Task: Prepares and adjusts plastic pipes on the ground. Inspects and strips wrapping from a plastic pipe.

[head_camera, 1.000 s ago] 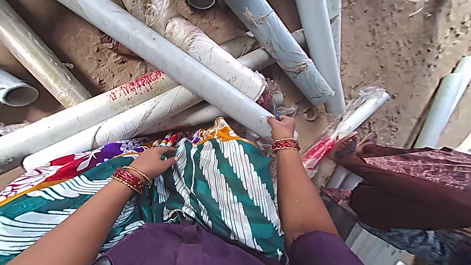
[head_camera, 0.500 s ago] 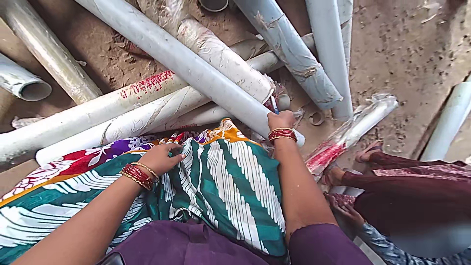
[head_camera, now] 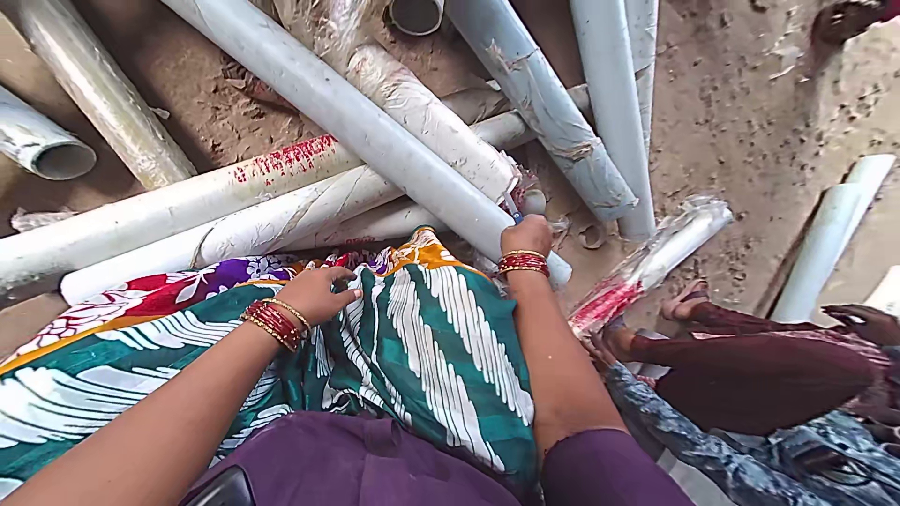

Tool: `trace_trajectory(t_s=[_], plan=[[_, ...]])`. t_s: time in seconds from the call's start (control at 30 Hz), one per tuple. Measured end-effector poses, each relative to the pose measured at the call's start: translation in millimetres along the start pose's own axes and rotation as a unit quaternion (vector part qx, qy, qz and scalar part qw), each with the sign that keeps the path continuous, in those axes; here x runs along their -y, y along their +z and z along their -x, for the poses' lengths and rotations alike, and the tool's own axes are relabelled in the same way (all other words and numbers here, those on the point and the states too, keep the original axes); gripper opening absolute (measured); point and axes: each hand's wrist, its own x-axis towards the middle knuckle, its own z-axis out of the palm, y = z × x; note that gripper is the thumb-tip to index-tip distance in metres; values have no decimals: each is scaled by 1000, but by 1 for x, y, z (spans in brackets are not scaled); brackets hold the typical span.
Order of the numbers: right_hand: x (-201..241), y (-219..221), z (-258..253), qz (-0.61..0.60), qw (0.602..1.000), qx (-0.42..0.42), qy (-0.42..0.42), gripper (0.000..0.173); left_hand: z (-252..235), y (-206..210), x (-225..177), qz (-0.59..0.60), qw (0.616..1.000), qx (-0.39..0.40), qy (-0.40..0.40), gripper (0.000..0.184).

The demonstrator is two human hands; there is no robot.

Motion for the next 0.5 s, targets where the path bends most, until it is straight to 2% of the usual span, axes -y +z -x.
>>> trace_trajectory(t_s=[0.23, 0.5], plan=[[-1, -6, 5, 10, 1000, 15, -5, 31, 3, -1, 2, 11, 1000, -21, 15, 42], [-12, 8, -6, 40, 997, 35, -49, 43, 14, -4, 5, 30, 998, -44, 32, 41]])
